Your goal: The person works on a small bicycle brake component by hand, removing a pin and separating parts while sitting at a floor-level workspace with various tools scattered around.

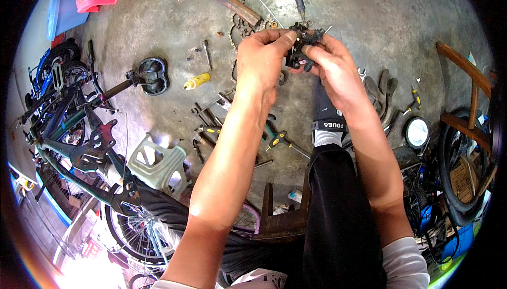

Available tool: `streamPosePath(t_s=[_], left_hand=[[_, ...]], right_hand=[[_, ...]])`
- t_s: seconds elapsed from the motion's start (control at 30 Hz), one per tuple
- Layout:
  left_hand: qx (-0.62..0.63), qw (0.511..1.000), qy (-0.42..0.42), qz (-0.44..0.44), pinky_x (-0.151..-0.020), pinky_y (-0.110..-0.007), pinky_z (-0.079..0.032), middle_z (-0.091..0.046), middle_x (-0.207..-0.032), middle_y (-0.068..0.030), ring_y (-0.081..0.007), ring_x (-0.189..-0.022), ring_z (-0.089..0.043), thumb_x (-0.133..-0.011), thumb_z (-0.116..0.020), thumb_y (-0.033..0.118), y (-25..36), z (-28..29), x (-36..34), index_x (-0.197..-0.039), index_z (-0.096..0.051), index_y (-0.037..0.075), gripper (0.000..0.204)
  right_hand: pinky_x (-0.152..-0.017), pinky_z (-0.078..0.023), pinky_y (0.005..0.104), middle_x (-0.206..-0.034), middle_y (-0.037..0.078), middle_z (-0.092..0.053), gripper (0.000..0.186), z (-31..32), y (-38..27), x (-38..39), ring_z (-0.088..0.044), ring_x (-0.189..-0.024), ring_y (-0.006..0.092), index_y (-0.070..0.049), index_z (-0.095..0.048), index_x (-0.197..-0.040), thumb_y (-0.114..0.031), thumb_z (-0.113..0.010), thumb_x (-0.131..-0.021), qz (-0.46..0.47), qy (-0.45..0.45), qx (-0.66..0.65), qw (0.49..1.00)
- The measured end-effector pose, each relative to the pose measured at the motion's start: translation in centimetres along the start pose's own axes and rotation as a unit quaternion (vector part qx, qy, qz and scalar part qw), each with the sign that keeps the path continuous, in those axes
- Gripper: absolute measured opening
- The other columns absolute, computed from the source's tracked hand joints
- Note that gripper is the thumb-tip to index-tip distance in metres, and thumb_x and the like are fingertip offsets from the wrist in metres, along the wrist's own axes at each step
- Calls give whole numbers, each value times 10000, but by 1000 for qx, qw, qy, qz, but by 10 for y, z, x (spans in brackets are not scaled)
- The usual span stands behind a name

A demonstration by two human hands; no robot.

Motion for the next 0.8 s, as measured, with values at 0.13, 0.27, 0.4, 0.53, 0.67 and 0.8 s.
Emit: streamPosePath(t_s=[0.13, 0.27, 0.4, 0.53, 0.67, 0.8], left_hand=[[-32, 999, -11, -3, -649, -260, -360, -643, -807, 15, -91, -729, -512, -869, -741, 221, 1, 1, -2, -995, -729, 22, 235], [-47, 999, -22, -2, -644, -266, -360, -648, -790, 8, -92, -702, -510, -872, -740, 213, -1, 0, -4, -972, -731, 18, 219], [-63, 998, -21, -22, -666, -261, -400, -664, -810, -12, -96, -723, -544, -876, -741, 179, 2, -1, -4, -963, -727, 1, 198], [-54, 996, -32, -61, -701, -248, -462, -683, -849, -36, -100, -770, -595, -893, -732, 133, 8, -6, 2, -977, -710, -28, 183], [-13, 995, -12, -99, -685, -239, -496, -699, -892, -61, -99, -782, -620, -906, -723, 90, 5, -8, 11, -974, -688, -53, 163], [-91, 977, 47, -188, -614, -285, -528, -683, -790, -75, -121, -666, -641, -868, -722, 52, 9, -4, 23, -913, -698, -40, 105]], right_hand=[[-782, -605, 376, -1056, 112, -680, 256, -2, -1, -1, -672, -927, 192, 58, -605, -1164, -81, -523, -965, -20, -11, -44, 999], [-778, -603, 371, -1047, 110, -681, 246, -3, -2, -2, -672, -919, 191, 62, -617, -1140, -84, -525, -964, -24, -18, -33, 999], [-752, -597, 355, -1042, 102, -675, 240, -2, -3, -2, -663, -905, 173, 50, -621, -1130, -101, -546, -960, -15, -26, -23, 999], [-793, -545, 302, -1052, 73, -661, 252, 1, -4, 3, -635, -924, 135, 34, -605, -1158, -109, -579, -952, 34, 1, -25, 999], [-823, -487, 261, -1054, 47, -650, 280, 2, -3, 12, -606, -939, 104, 24, -564, -1214, -76, -587, -953, 88, 43, -37, 995], [-808, -479, 249, -1061, 33, -643, 299, 2, -2, 17, -595, -930, 86, 11, -541, -1244, -41, -585, -953, 114, 51, -13, 992]])
Point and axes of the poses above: each hand's wrist, its own x-axis away from the middle knuckle, its own z-axis out of the back of the hand, y = z × x, the point moved 9 cm from there along -x, towards the middle knuckle
